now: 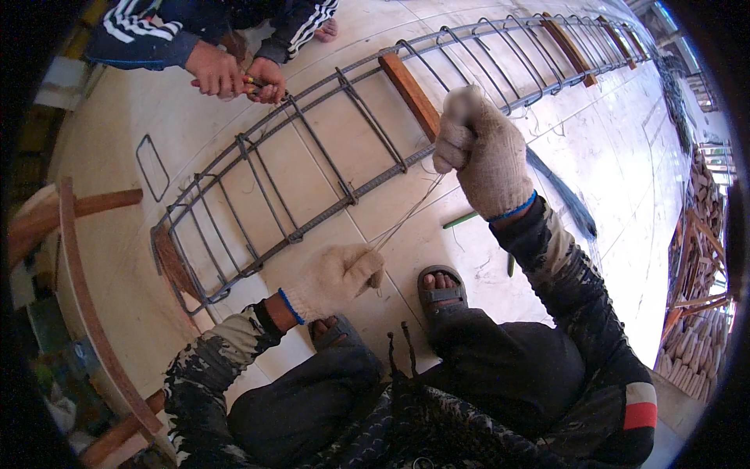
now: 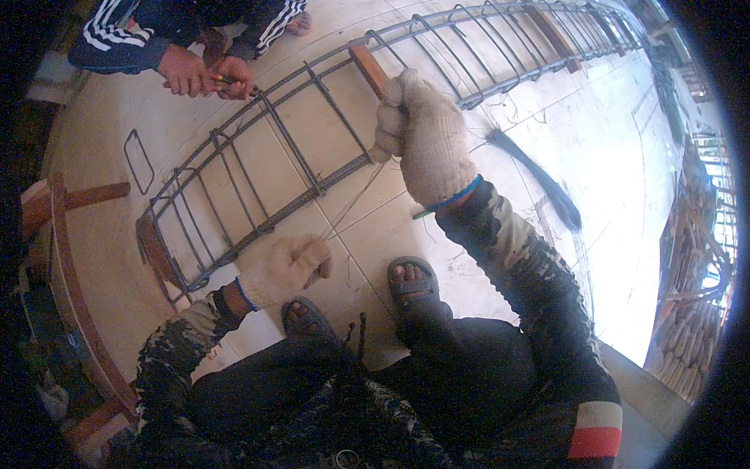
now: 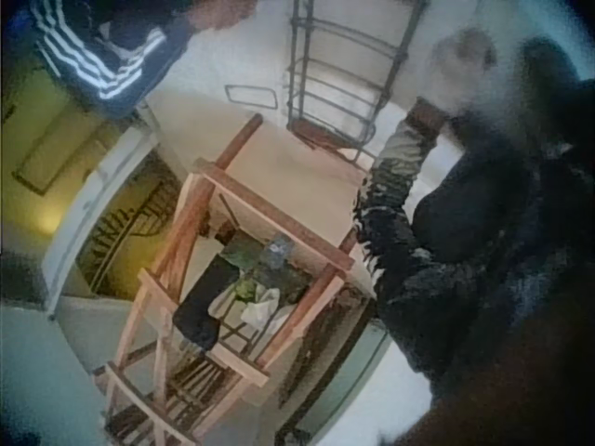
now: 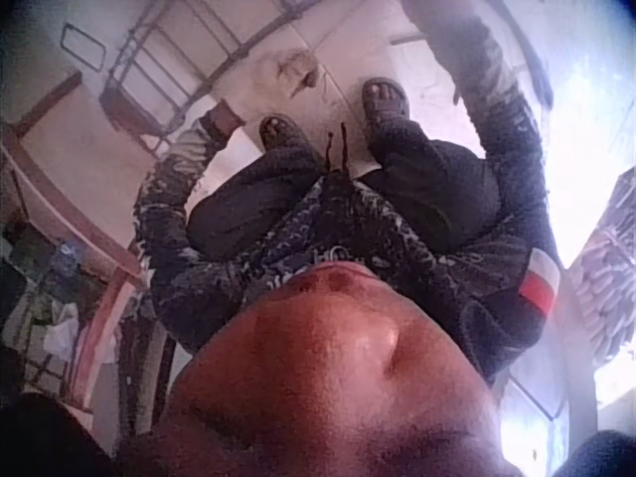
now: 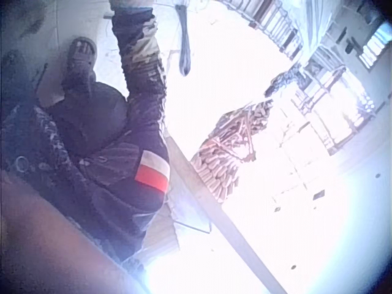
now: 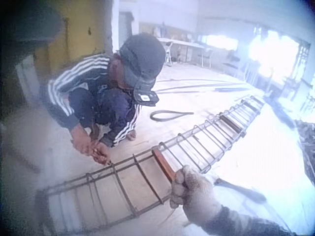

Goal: The person sits on the floor and uses pliers to twist and secure wire ties around a metal frame structure. They repeatedly pick up wire ties, wrap them around frame intersections, and tighten them with pliers. A second person works nearby on the same frame.

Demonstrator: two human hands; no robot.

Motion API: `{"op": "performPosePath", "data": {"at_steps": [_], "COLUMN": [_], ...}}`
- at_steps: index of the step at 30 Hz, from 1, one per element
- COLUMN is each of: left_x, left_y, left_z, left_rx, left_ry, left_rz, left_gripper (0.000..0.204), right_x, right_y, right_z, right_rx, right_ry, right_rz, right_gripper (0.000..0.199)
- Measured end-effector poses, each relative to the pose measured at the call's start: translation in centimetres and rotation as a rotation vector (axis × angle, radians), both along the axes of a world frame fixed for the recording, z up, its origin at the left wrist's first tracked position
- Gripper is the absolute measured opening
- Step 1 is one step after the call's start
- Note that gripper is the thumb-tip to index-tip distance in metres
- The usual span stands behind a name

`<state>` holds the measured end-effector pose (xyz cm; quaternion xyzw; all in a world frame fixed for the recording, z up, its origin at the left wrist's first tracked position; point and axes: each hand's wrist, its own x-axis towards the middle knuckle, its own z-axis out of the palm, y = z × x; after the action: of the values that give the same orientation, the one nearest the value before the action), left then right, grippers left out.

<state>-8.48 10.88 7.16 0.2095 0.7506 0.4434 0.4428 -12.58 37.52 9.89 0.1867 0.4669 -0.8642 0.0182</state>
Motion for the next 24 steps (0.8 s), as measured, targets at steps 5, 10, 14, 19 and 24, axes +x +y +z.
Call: {"op": "performPosePath", "data": {"at_steps": [5, 10, 14, 19, 24], "left_x": [1.4, 3.3, 8.1, 10.5, 10.7], "left_y": [-0.2, 0.1, 0.2, 5.7, 2.8], "left_z": [-1.2, -3.7, -9.3, -8.2, -10.0], "left_rx": [-0.079, -0.429, 0.105, 0.466, 0.730], "left_ry": [-0.214, -0.014, 0.105, -0.625, -1.113], "left_rz": [0.041, -0.259, -0.028, 0.589, 0.564], "left_gripper": [0.057, 0.055, 0.056, 0.047, 0.046], "right_x": [0.3, 2.8, 4.3, 5.8, 8.8], "right_y": [-0.4, -0.9, -3.8, -7.0, -7.8], "right_z": [0.1, -3.6, -4.1, -5.4, -6.4], "right_rx": [-0.219, -0.278, -0.177, -0.285, 0.072], "right_ry": [-0.060, -0.142, -0.292, -0.237, -0.161], "right_rz": [0.009, 0.103, 0.272, 0.436, 0.567], "right_gripper": [0.042, 0.056, 0.060, 0.055, 0.046]}}
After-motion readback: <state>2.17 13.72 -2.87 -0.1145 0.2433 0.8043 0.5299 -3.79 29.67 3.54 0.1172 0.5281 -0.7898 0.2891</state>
